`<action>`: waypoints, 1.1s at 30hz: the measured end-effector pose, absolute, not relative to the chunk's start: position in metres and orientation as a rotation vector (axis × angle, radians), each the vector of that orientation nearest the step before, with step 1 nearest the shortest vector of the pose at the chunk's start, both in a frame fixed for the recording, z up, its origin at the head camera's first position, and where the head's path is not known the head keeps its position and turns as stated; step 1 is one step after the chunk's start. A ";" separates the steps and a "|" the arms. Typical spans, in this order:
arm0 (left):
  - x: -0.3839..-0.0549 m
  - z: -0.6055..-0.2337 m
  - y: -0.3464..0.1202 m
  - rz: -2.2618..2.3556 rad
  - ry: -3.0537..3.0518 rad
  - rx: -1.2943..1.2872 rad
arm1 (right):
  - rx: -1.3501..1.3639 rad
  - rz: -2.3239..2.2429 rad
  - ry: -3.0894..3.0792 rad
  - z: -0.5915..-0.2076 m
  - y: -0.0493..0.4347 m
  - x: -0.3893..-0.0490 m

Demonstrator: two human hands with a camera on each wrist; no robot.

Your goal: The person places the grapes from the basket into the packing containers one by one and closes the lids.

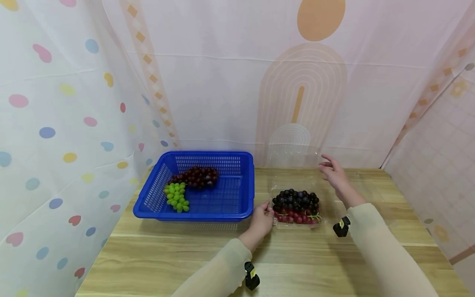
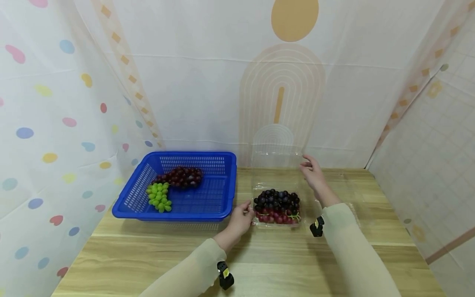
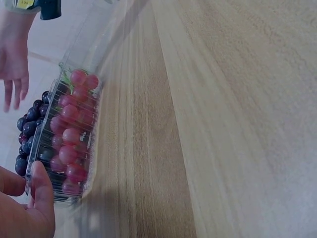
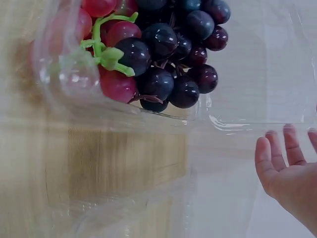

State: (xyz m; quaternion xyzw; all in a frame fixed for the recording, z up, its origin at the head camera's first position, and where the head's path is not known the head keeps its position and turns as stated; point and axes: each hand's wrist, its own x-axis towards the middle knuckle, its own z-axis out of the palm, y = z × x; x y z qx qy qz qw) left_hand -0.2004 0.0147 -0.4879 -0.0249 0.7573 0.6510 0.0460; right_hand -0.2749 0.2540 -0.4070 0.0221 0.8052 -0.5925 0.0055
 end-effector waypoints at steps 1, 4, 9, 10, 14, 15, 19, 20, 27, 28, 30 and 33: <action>-0.201 -0.488 0.015 1.984 2.316 -0.073 | 0.061 -1.867 2.534 -0.406 0.255 -0.272; -0.201 -0.489 0.015 1.984 2.305 -0.081 | 0.030 -1.898 2.573 -0.405 0.259 -0.264; -0.201 -0.489 0.014 1.986 2.262 -0.091 | -0.051 -1.939 2.614 -0.406 0.267 -0.249; -0.201 -0.489 0.013 1.992 2.250 -0.092 | -0.060 -1.935 2.622 -0.406 0.268 -0.246; -0.200 -0.489 0.012 2.011 2.222 -0.085 | -0.091 -1.884 2.641 -0.408 0.272 -0.234; -0.200 -0.489 0.012 2.012 2.218 -0.085 | -0.096 -1.866 2.647 -0.409 0.273 -0.232; -0.201 -0.490 0.012 2.020 2.211 -0.084 | -0.121 -1.817 2.661 -0.412 0.274 -0.222; -0.201 -0.490 0.012 2.025 2.203 -0.089 | -0.123 -1.801 2.670 -0.412 0.274 -0.220; -0.201 -0.490 0.011 2.038 2.175 -0.087 | -0.117 -1.738 2.640 -0.418 0.274 -0.208; -0.201 -0.490 0.010 2.042 2.164 -0.087 | -0.116 -1.730 2.632 -0.420 0.274 -0.205; -0.200 -0.490 0.010 2.046 2.132 -0.091 | -0.117 -1.717 2.620 -0.422 0.274 -0.200; -0.200 -0.490 0.009 2.047 2.096 -0.090 | -0.105 -1.659 2.625 -0.425 0.274 -0.192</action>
